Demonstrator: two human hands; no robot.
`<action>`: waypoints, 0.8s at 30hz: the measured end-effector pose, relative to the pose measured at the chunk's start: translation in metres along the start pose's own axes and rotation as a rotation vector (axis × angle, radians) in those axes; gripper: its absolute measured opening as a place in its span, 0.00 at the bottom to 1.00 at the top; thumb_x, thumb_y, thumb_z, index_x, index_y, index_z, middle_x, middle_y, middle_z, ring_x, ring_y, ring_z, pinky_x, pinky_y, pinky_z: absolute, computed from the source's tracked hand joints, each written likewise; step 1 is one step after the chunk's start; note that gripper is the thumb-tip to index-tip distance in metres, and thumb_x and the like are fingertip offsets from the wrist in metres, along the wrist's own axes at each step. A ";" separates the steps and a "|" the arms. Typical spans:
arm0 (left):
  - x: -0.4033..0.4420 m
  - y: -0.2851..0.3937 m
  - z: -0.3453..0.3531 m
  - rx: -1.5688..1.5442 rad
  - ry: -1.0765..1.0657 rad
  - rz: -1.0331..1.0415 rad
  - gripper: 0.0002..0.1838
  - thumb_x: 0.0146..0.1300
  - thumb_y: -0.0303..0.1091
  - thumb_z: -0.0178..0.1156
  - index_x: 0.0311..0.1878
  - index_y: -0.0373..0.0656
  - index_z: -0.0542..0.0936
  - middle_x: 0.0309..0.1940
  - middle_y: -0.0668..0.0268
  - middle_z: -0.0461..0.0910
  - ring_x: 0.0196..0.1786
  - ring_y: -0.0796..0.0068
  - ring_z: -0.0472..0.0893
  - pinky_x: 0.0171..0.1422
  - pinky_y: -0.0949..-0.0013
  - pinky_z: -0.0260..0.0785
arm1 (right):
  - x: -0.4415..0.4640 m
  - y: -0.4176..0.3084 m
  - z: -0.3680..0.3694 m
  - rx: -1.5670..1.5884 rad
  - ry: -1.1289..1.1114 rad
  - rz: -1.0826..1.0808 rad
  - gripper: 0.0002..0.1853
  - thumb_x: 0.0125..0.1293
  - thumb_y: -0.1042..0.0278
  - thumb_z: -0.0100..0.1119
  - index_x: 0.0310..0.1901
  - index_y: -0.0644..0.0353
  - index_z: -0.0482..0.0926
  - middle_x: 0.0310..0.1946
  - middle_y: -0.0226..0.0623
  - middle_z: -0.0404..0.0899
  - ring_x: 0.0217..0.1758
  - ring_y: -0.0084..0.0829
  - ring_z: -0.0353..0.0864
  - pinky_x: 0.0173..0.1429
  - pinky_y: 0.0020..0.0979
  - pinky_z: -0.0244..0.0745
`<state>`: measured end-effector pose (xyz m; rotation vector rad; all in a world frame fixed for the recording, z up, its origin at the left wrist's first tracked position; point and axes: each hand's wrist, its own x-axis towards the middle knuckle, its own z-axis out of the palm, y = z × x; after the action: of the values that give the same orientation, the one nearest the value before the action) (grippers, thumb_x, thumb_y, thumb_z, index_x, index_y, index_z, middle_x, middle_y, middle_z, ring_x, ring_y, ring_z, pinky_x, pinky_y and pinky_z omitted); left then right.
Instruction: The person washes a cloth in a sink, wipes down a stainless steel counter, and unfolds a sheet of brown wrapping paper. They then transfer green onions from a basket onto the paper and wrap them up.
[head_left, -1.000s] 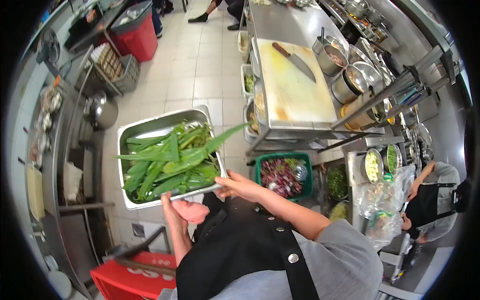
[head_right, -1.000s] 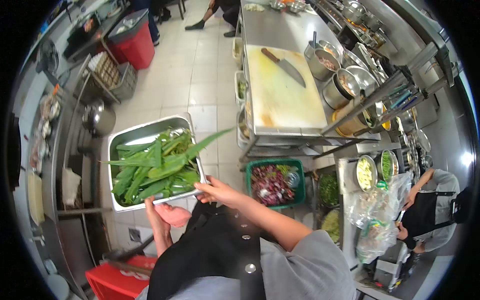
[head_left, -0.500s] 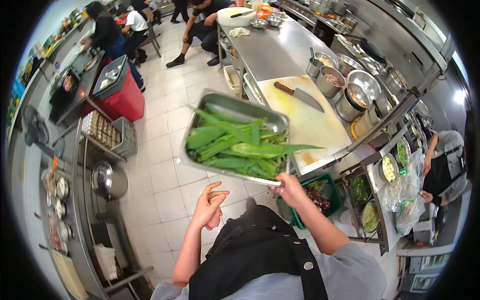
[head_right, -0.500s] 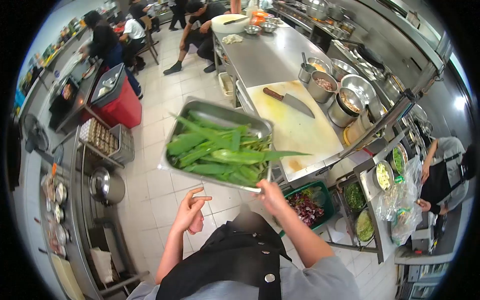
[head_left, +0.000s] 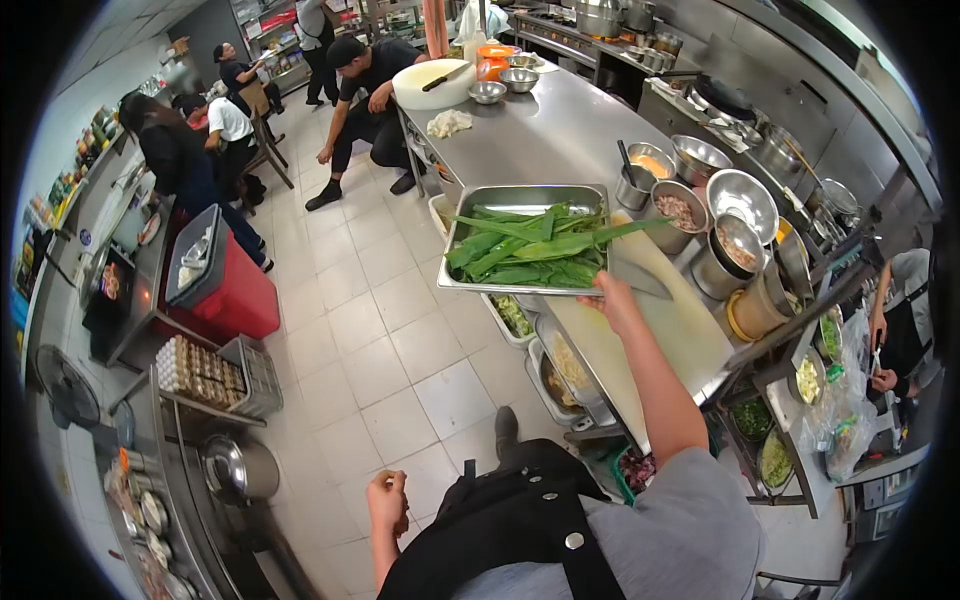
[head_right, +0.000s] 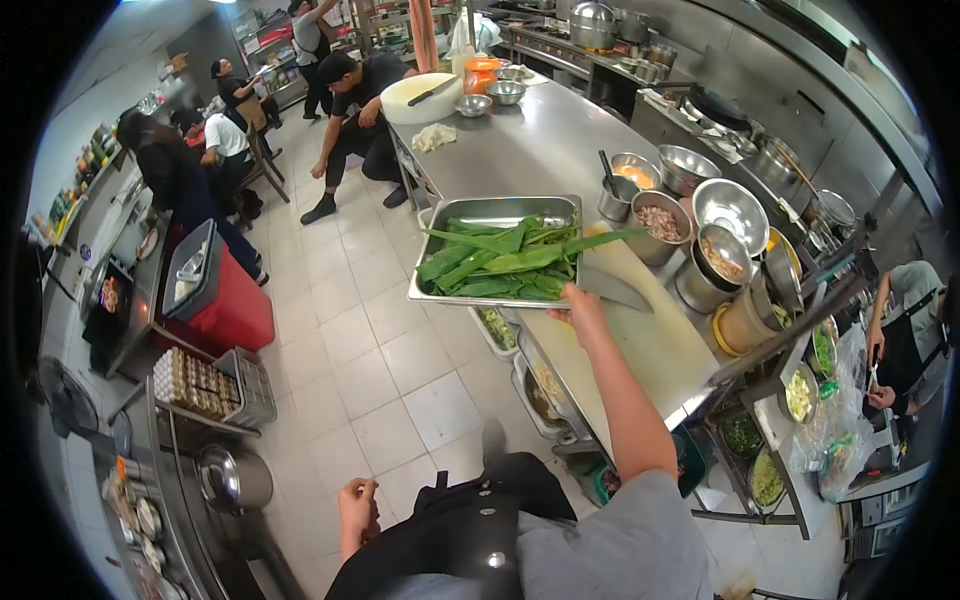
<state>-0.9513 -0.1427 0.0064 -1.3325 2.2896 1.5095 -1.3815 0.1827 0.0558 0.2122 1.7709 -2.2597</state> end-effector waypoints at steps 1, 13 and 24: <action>0.011 0.001 -0.004 -0.124 0.023 -0.035 0.12 0.65 0.38 0.62 0.44 0.38 0.78 0.14 0.67 0.75 0.15 0.79 0.73 0.20 0.71 0.65 | 0.027 0.001 0.001 0.016 -0.030 0.041 0.18 0.61 0.64 0.53 0.42 0.74 0.71 0.39 0.52 0.78 0.35 0.39 0.83 0.40 0.31 0.84; 0.131 0.171 -0.031 -0.479 -0.185 0.279 0.34 0.53 0.18 0.60 0.64 0.44 0.61 0.46 0.58 0.67 0.38 0.68 0.77 0.27 0.69 0.78 | 0.253 -0.025 -0.026 -0.181 0.157 0.156 0.17 0.61 0.62 0.61 0.44 0.68 0.73 0.37 0.45 0.79 0.36 0.37 0.83 0.35 0.28 0.80; 0.275 0.337 0.041 -0.460 -1.014 0.672 0.18 0.70 0.36 0.56 0.59 0.41 0.67 0.56 0.53 0.73 0.59 0.62 0.73 0.66 0.59 0.64 | 0.087 -0.008 0.113 -0.895 -0.267 -0.465 0.21 0.76 0.56 0.41 0.57 0.62 0.75 0.57 0.44 0.75 0.62 0.38 0.71 0.66 0.41 0.64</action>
<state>-1.3711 -0.2346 0.0838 0.3200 1.7478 2.2346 -1.4614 0.0649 0.0676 -0.6920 2.6222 -1.3772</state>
